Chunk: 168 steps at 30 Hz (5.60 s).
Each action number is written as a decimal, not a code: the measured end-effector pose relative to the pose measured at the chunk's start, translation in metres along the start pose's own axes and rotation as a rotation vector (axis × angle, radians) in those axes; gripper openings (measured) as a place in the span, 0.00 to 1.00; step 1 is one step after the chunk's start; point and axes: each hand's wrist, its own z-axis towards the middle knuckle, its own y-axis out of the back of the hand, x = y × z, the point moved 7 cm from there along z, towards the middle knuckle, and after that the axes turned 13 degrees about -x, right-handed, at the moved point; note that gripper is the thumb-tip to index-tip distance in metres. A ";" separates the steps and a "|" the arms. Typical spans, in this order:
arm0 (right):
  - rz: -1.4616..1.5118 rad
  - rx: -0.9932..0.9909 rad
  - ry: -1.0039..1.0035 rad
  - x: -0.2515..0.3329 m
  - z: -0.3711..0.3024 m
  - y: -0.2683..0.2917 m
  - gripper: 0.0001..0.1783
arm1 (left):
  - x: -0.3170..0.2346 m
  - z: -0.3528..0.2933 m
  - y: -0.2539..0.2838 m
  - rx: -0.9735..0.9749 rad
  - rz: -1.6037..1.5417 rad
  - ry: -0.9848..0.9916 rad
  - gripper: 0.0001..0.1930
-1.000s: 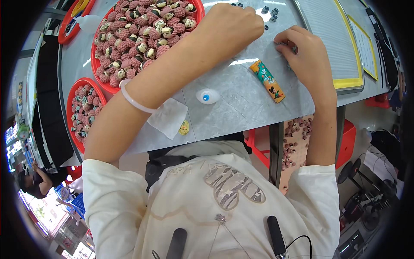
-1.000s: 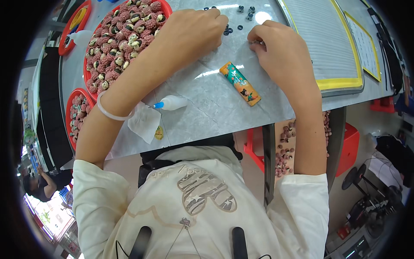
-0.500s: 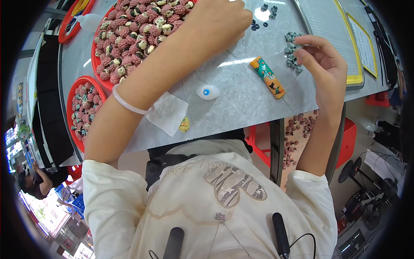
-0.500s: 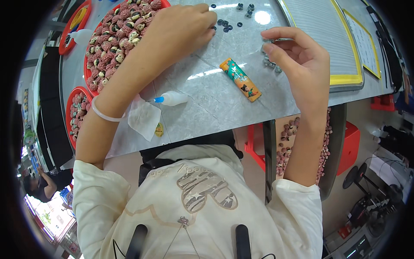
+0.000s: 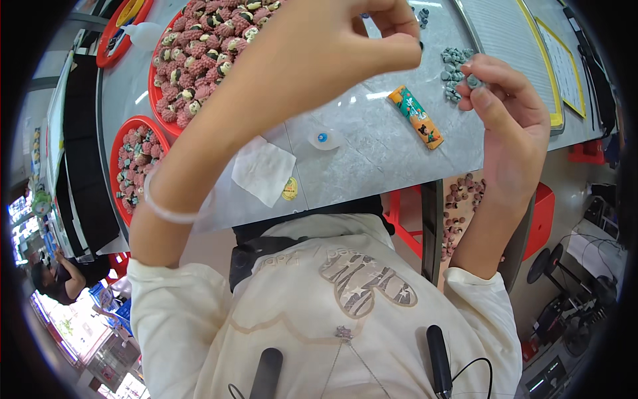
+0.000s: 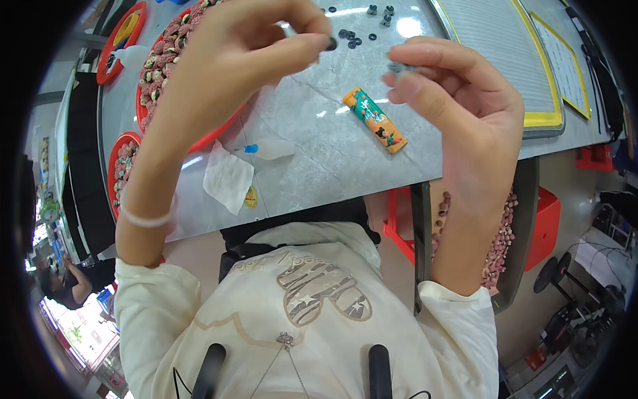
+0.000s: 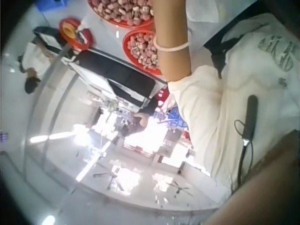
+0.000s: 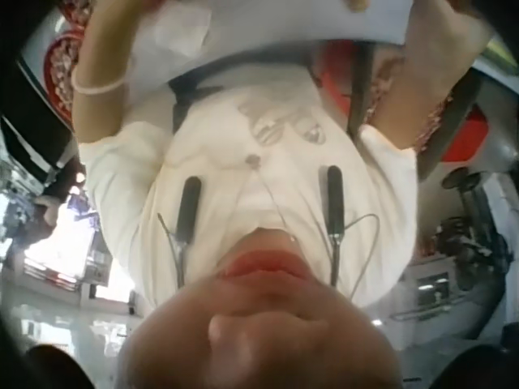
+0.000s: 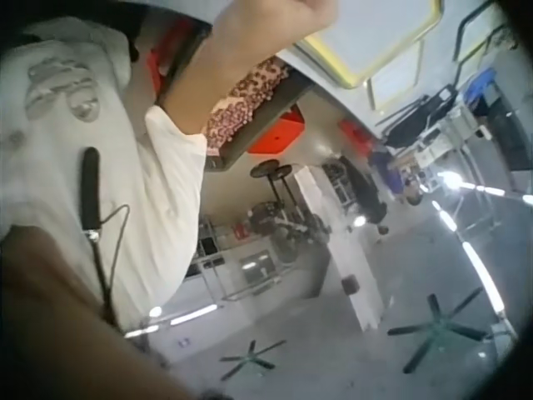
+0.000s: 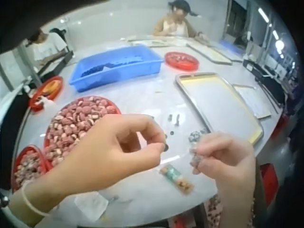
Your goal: The person attaches small rings onto plastic parts by hand. The person then applies glue to figurine heads with a squeeze bottle, connects the assembled parts to the heads, and places the figurines into a tray.
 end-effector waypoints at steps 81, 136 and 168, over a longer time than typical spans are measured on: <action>-0.292 -0.065 0.114 -0.028 0.048 0.011 0.10 | 0.003 -0.042 0.055 -0.536 0.035 -0.310 0.07; 0.366 0.140 -0.142 0.004 -0.034 -0.068 0.12 | -0.007 -0.085 0.012 -0.450 -0.356 -0.500 0.09; 0.663 0.333 -0.306 -0.008 -0.037 -0.066 0.10 | -0.014 -0.087 0.015 -0.436 -0.029 -0.746 0.17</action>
